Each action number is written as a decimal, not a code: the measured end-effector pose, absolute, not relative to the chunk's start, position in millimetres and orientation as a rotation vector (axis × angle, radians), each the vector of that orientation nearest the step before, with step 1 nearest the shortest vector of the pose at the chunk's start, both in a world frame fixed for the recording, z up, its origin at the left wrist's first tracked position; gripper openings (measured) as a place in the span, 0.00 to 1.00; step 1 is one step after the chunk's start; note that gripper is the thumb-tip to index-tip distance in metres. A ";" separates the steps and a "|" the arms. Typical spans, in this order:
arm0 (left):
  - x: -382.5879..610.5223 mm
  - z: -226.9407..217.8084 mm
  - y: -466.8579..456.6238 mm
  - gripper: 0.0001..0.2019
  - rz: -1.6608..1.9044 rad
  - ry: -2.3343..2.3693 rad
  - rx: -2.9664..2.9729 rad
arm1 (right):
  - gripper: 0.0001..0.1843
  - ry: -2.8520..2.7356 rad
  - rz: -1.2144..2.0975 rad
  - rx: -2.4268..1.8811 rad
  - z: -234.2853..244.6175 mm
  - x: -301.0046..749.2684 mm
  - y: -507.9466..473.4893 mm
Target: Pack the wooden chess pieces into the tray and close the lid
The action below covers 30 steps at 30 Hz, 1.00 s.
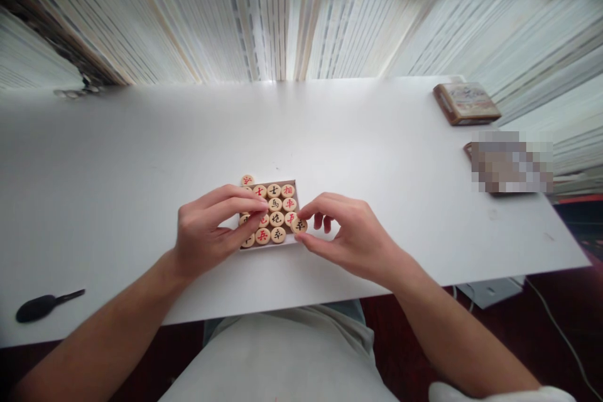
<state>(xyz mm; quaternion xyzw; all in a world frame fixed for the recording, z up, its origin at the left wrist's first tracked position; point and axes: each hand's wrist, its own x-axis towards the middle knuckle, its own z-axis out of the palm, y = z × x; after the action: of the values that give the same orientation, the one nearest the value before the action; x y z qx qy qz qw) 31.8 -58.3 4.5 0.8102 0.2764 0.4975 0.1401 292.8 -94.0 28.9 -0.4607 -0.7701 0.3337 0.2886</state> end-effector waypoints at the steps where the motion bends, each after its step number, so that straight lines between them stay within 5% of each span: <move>1: 32.0 4.9 -58.5 0.10 1.440 0.794 2.340 | 0.07 -2.079 0.872 -1.226 27.2 292.8 -95.2; 30: 31.6 6.9 -60.7 0.10 1.352 0.826 2.363 | 0.08 -2.303 0.529 -0.997 10.4 289.6 -111.5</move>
<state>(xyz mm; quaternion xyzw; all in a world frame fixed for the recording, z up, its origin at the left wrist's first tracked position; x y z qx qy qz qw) 31.6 -60.7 6.9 0.8214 0.2872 0.4700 0.1478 289.6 -111.5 10.4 -0.3728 -0.8608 0.1979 0.2844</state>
